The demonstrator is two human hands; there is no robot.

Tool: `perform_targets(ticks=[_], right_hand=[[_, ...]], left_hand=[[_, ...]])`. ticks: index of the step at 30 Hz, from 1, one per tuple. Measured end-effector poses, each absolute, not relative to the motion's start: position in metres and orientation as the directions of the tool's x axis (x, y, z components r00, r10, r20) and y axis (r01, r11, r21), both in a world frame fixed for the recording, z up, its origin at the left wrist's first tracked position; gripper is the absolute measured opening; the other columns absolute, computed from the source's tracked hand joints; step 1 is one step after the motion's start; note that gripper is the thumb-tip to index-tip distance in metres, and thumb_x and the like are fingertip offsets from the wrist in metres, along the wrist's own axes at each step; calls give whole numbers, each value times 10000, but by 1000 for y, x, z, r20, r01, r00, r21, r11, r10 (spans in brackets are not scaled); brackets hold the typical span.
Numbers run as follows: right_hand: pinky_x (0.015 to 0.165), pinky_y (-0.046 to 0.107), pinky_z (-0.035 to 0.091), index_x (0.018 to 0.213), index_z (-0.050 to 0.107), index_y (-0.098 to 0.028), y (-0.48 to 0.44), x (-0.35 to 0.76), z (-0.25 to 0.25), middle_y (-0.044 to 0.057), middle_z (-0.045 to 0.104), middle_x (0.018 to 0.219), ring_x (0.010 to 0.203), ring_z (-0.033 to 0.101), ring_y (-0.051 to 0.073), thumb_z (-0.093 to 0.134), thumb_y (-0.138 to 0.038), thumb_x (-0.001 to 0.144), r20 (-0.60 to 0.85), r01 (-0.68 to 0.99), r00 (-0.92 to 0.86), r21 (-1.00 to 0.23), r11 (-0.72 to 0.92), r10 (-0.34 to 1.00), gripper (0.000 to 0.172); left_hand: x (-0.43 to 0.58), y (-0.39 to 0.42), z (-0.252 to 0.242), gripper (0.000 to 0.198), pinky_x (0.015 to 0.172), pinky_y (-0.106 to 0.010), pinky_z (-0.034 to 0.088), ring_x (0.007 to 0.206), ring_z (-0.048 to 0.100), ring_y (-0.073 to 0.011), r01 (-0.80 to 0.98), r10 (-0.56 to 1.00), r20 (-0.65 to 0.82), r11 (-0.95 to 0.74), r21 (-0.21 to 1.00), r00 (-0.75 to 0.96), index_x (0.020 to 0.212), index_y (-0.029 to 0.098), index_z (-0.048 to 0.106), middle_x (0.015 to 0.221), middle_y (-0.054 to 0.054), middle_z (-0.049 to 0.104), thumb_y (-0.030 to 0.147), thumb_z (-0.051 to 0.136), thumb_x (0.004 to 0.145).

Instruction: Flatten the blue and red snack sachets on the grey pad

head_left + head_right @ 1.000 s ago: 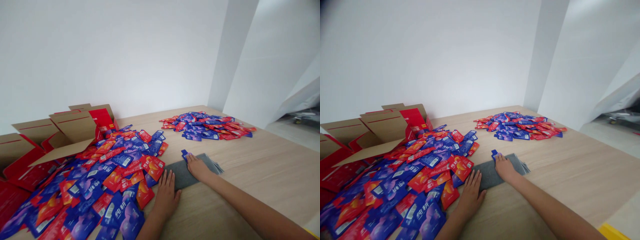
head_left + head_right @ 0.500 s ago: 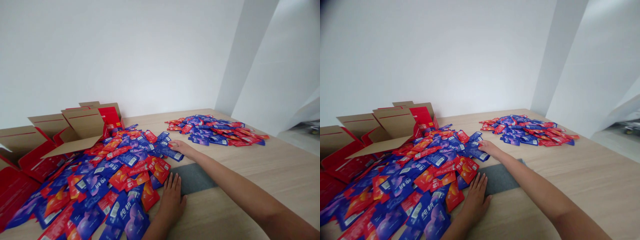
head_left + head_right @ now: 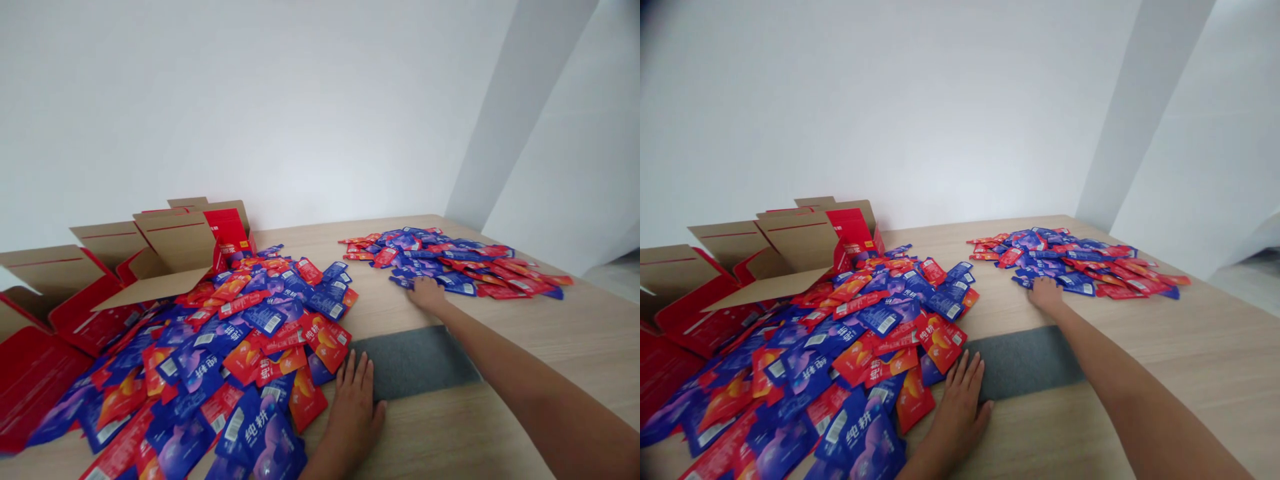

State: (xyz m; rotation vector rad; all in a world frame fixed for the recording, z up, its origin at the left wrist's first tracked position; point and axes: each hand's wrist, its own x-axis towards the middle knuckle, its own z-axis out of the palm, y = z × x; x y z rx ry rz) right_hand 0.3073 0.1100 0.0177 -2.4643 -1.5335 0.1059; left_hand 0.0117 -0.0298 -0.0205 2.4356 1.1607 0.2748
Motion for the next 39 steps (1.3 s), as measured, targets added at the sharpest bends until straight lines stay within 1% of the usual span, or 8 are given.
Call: perform_targets(ticks=[5,11,15,17,22,26,34,39], right_hand=[[911,398,369,1057,602,-82,97,310,18,212,602,1095,1105,516,303,516,-109,761,56,929,309,-232,-288,950,310],[875,349,421,1323,372,-83,66,295,29,173,600,1160,1061,563,247,407,-208,861,146,901,294,-373,-223,944,480],[846,312,467,1309,411,-178,17,270,12,70,611,1184,1020,593,185,360,-270,882,145,866,201,-488,-107,969,440],[891,376,450,1318,418,-192,-10,254,-2,86,606,1192,1052,578,213,415,-256,843,165,853,87,-522,12,982,479],[1020,467,315,1364,384,-199,-44,214,-25,113,384,1421,1320,300,249,397,-307,878,305,950,-106,-251,187,946,498],[1044,429,303,1363,391,-163,-43,206,-32,106,362,1434,1335,274,223,327,-259,903,253,961,-211,-122,248,944,475],[1047,476,292,1364,379,-96,-41,249,-51,168,354,1426,1334,270,257,298,-336,916,320,991,-8,-122,50,947,515],[1038,478,312,1384,334,-70,-44,211,-57,199,299,1443,1350,214,285,346,-422,904,354,984,-74,-127,126,932,595]], left_hand=[[13,-31,-16,604,1108,-430,113,1369,56,-233,703,778,-18,-557,443,628,1414,146,265,1490,-8,174,379,389,870],[13,-30,-15,598,1109,-414,126,1369,61,-224,715,776,-1,-580,389,631,1411,133,263,1491,-24,172,371,401,880],[14,-31,-12,587,1106,-420,145,1367,66,-231,717,771,23,-603,350,637,1403,124,281,1486,-39,195,342,418,876],[15,-31,-9,588,1100,-435,162,1364,87,-245,723,769,20,-610,324,640,1395,102,292,1478,-68,217,305,433,861],[17,-31,-7,587,1085,-456,203,1357,131,-260,732,770,26,-617,289,638,1387,108,306,1467,-88,248,288,453,849],[16,-31,-10,586,1090,-440,193,1358,136,-252,728,767,32,-620,291,641,1393,104,296,1471,-77,241,297,438,857],[16,-32,-7,577,1083,-468,201,1358,124,-262,726,763,20,-623,290,647,1389,102,293,1469,-89,243,274,423,854],[17,-32,-9,582,1078,-472,212,1357,133,-267,730,764,31,-626,274,644,1382,100,307,1463,-95,256,264,434,838]])
